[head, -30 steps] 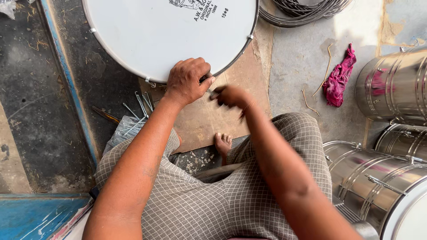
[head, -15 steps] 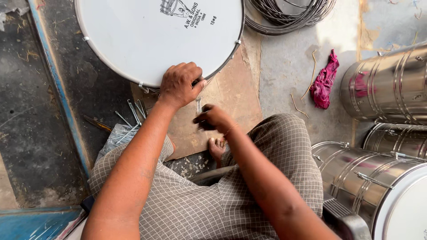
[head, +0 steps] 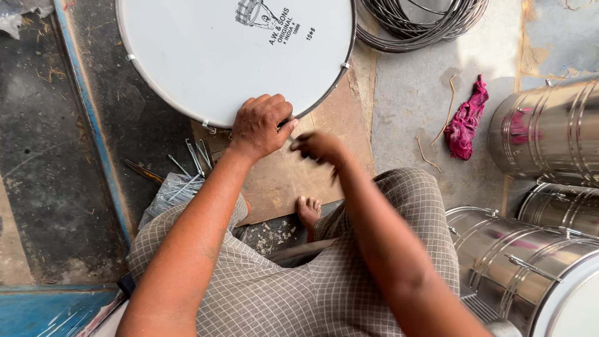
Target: The person is assembling a drum by tightening the tension rods around the drumhead using a wrench. They systematically move around the drum, tightening each rod to secure the drumhead.
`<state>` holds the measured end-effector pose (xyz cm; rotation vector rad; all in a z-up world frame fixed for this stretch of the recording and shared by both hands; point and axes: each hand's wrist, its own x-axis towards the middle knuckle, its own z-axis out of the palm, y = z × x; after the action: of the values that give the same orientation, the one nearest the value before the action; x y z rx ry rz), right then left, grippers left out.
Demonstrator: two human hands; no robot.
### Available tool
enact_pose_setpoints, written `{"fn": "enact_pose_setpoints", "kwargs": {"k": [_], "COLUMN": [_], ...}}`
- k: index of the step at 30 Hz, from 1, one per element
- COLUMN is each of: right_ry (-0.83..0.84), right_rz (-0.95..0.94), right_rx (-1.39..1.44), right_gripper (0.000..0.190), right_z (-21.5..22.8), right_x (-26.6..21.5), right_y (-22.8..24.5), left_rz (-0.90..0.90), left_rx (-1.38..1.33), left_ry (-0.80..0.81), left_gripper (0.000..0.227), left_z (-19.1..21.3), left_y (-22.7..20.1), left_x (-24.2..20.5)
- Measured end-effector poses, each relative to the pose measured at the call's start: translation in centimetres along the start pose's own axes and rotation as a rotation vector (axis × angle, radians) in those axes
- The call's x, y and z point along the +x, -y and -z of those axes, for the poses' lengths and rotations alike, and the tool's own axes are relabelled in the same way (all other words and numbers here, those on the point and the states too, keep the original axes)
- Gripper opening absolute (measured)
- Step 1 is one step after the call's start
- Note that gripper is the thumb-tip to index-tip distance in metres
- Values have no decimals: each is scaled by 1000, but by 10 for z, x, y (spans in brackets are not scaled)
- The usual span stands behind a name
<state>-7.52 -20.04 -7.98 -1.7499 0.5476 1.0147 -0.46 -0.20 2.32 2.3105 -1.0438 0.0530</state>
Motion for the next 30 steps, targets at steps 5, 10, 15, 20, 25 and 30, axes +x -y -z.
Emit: {"fn": "enact_pose_setpoints", "kwargs": {"k": [5, 10, 15, 20, 25, 30], "right_ry": [-41, -390, -77, -115, -170, -82], "right_rz": [234, 191, 16, 97, 179, 167], "right_rx": [-617, -278, 563, 845, 1001, -59], "right_gripper": [13, 18, 23, 15, 31, 25], "right_z": [62, 28, -59, -102, -117, -6], "right_x": [55, 31, -11, 6, 19, 8], "right_y": [17, -31, -36, -9, 2, -23], "left_rz": [-6, 28, 29, 20, 0, 11], "left_rx": [13, -8, 21, 22, 30, 20], "left_ry": [-6, 6, 7, -14, -30, -9], "left_gripper": [23, 23, 24, 25, 23, 23], "left_z": [3, 1, -1, -2, -4, -6], "left_y": [-2, -2, -3, 0, 0, 1], "left_x": [2, 3, 3, 2, 2, 2]}}
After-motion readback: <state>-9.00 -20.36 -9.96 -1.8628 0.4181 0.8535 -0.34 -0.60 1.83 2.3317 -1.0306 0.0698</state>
